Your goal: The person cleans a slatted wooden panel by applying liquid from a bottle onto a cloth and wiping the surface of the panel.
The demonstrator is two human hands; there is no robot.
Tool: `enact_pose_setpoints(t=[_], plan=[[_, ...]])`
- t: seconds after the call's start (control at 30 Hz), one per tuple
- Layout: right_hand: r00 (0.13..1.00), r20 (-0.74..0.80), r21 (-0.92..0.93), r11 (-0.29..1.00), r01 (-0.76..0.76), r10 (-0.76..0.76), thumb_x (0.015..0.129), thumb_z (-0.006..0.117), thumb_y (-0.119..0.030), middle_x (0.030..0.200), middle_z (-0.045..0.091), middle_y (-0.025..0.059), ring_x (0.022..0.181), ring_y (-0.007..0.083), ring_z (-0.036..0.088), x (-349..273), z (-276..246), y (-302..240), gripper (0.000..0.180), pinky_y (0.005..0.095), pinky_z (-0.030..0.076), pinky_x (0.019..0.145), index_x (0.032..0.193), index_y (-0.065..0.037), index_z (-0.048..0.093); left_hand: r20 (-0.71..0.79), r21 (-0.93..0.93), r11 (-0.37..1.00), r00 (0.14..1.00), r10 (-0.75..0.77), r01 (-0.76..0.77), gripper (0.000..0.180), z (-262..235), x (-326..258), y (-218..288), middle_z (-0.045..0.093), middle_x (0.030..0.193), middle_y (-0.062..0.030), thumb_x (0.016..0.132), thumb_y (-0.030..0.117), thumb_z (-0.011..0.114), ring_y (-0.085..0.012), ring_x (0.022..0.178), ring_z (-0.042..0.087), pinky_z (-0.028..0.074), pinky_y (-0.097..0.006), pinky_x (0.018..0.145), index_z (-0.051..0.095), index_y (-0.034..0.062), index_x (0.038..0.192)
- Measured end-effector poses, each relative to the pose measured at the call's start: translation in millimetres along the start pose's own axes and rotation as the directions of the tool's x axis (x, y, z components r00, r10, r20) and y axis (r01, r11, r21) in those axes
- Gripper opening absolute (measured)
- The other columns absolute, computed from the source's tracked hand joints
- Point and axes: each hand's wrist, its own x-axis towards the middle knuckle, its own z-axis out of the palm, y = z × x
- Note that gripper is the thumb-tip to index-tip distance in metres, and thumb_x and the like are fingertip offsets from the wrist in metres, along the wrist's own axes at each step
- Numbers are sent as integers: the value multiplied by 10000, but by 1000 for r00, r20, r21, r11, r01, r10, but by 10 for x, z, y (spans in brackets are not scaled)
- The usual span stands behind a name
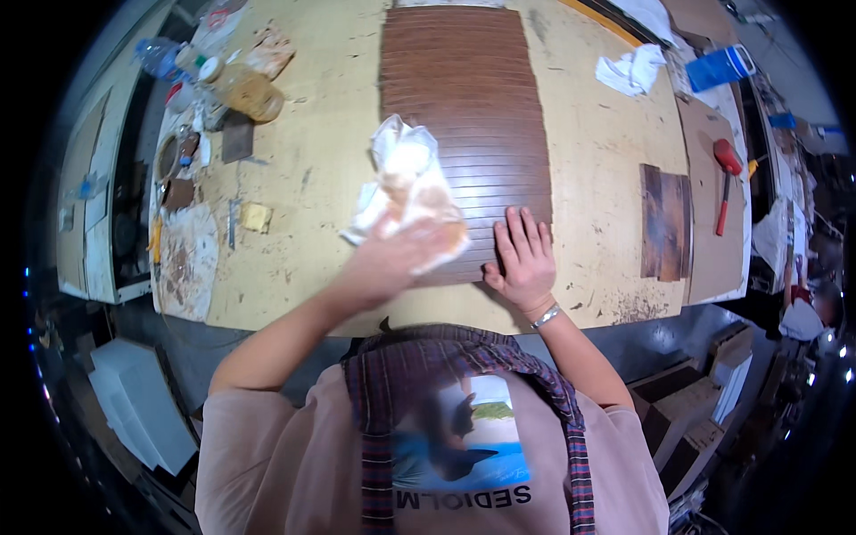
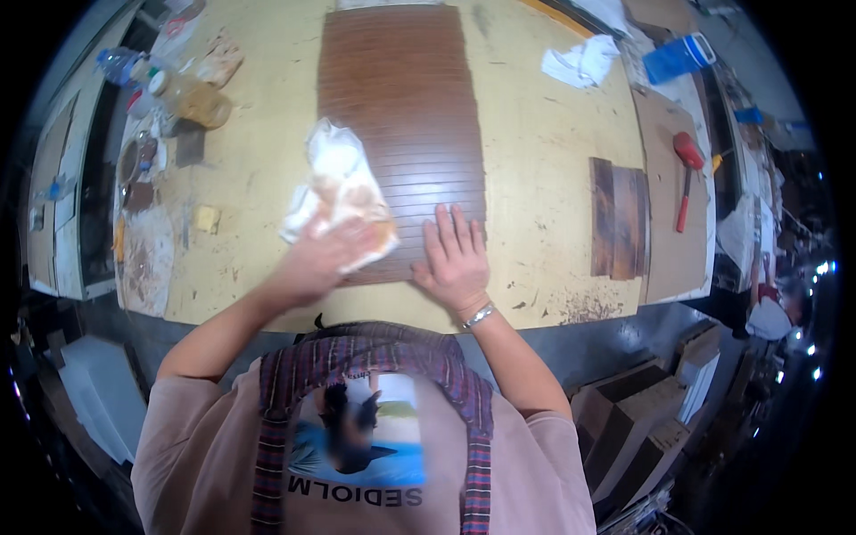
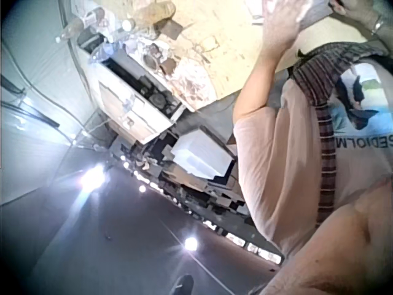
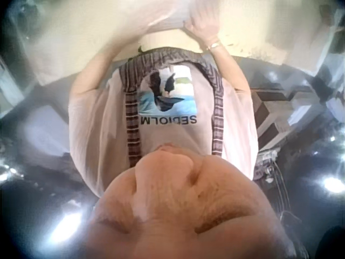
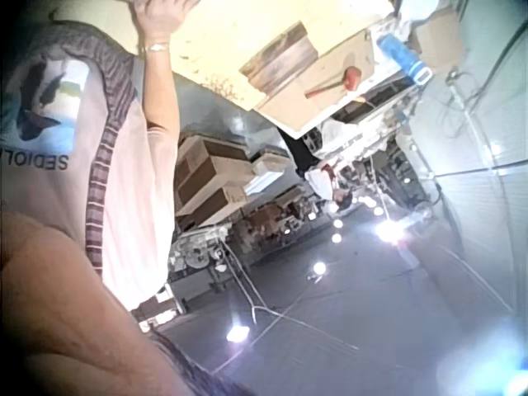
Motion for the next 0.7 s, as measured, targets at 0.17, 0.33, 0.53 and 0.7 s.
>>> enact_pose_setpoints(t=[0.17,0.33,0.53,0.7], plan=[[1000,-26,34,999,-14,15,770,658,-335,1394,555,219,1303,400,519,6,-28,-43,536,565,390,1068,1216,-38,638,-147,441,864,969,-197,242,519,-284,20,-178,452,1538,-51,971,94,415,-250,1453,373,188,-599,1199,482,228,1468],[998,-49,37,998,-42,44,916,518,-324,1400,570,194,1296,397,536,19,1,-91,440,532,400,1070,1244,-61,647,-99,78,995,994,-52,60,565,112,-230,-148,485,1501,-87,949,46,416,-281,1420,416,328,-456,1176,440,195,1493],[998,-38,25,999,-44,45,904,523,-306,1420,555,179,1316,372,521,-29,16,-74,443,523,394,1079,1262,-71,637,-58,109,993,997,57,-51,511,53,-213,559,516,1466,-132,924,113,536,-294,1407,439,77,-688,1179,502,120,1434],[997,-42,42,998,-55,57,886,536,-297,1419,558,169,1317,371,519,-39,-24,-111,439,524,393,1080,1252,-79,643,-270,265,889,914,-303,373,431,186,-925,82,566,1418,-93,970,147,448,-302,1371,473,171,-640,1169,553,110,1386]])
